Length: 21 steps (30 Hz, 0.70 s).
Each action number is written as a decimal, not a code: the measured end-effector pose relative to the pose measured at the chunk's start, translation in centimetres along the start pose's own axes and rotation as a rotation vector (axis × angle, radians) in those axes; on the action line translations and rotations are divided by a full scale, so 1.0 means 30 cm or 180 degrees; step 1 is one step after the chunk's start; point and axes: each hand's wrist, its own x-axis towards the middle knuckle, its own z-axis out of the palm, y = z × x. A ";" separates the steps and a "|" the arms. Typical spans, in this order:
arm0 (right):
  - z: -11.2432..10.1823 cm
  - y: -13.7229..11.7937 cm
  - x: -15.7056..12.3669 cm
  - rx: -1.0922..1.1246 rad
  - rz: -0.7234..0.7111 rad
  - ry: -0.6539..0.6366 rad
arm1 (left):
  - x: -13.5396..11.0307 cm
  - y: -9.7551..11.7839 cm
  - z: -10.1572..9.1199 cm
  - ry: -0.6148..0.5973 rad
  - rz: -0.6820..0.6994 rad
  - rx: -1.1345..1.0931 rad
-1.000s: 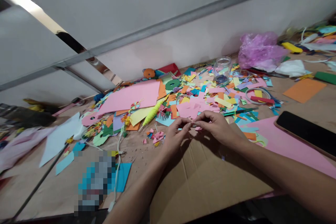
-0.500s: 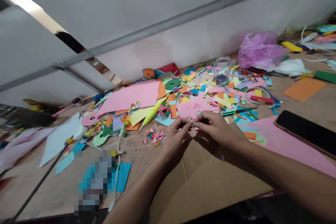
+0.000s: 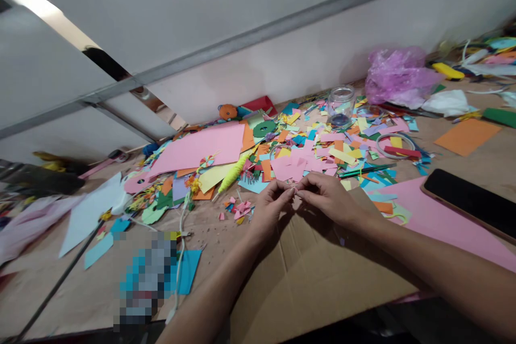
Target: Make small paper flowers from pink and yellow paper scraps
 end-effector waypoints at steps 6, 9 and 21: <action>-0.018 -0.041 -0.013 -0.0672 -0.0210 -0.0015 | -0.003 0.009 0.007 -0.0299 -0.0664 -0.0642; -0.019 -0.033 -0.011 -0.0733 -0.0256 -0.0071 | 0.003 0.021 -0.006 -0.0489 -0.0534 -0.0337; -0.017 -0.037 -0.013 -0.0571 -0.0254 0.0023 | -0.014 0.009 0.013 -0.0118 -0.0305 -0.0293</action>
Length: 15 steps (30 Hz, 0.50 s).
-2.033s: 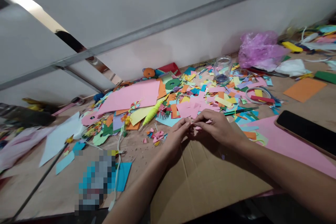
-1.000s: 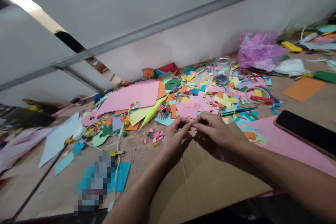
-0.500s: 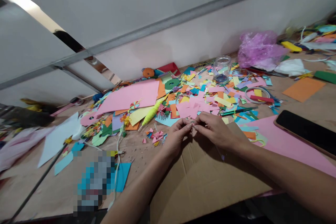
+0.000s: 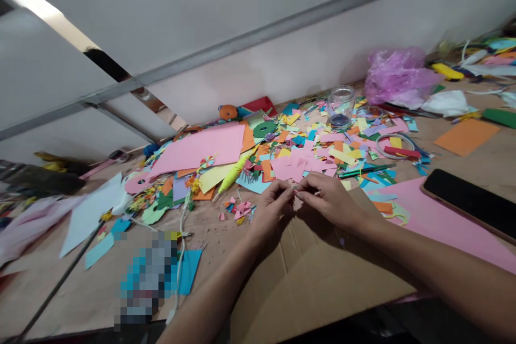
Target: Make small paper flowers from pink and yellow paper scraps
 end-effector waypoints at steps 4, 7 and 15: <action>-0.001 0.007 -0.004 -0.0231 -0.0274 -0.0011 | 0.002 -0.011 0.007 -0.0205 -0.0206 -0.0382; -0.002 0.016 -0.002 -0.0316 -0.0365 -0.0010 | 0.011 -0.010 -0.004 -0.0383 -0.0271 -0.0354; 0.002 0.022 -0.002 -0.0368 -0.0418 -0.0041 | 0.003 0.024 -0.014 -0.0180 0.0324 0.0554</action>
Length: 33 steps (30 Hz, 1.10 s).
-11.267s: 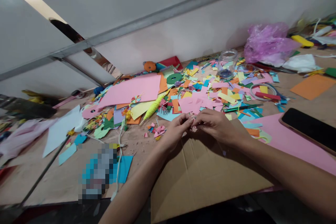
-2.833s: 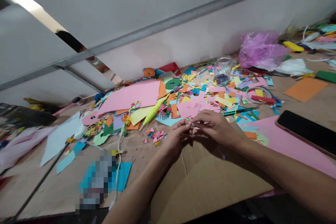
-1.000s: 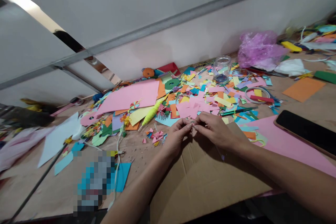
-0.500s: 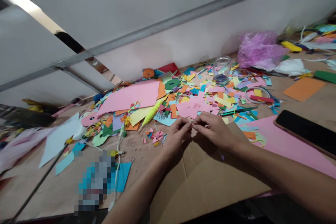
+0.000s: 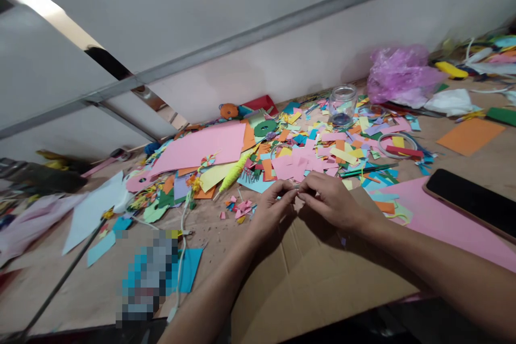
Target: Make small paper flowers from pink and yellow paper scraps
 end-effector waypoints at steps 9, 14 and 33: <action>-0.002 -0.006 0.002 0.0296 0.0105 0.0273 | 0.003 -0.011 0.012 -0.0087 -0.0288 -0.0625; 0.005 0.005 0.004 0.0577 0.0272 0.0300 | 0.006 -0.021 -0.004 0.0042 0.0199 0.0450; 0.004 -0.003 0.003 0.0332 0.0337 0.0247 | 0.007 -0.042 -0.015 0.0023 0.0765 0.1426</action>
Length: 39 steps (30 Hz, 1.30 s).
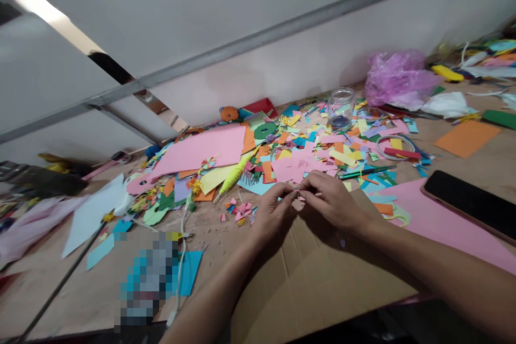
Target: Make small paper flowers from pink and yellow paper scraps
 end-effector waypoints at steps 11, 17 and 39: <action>0.004 0.006 0.008 0.0527 0.0163 0.0029 | 0.007 0.020 -0.007 -0.0195 -0.0274 -0.0371; 0.008 0.030 0.011 0.1073 0.0323 -0.0120 | 0.006 0.024 -0.014 -0.0096 -0.0224 -0.0121; -0.104 0.137 0.082 0.1442 0.0465 0.1211 | -0.009 0.099 -0.147 0.0769 0.0001 -0.0067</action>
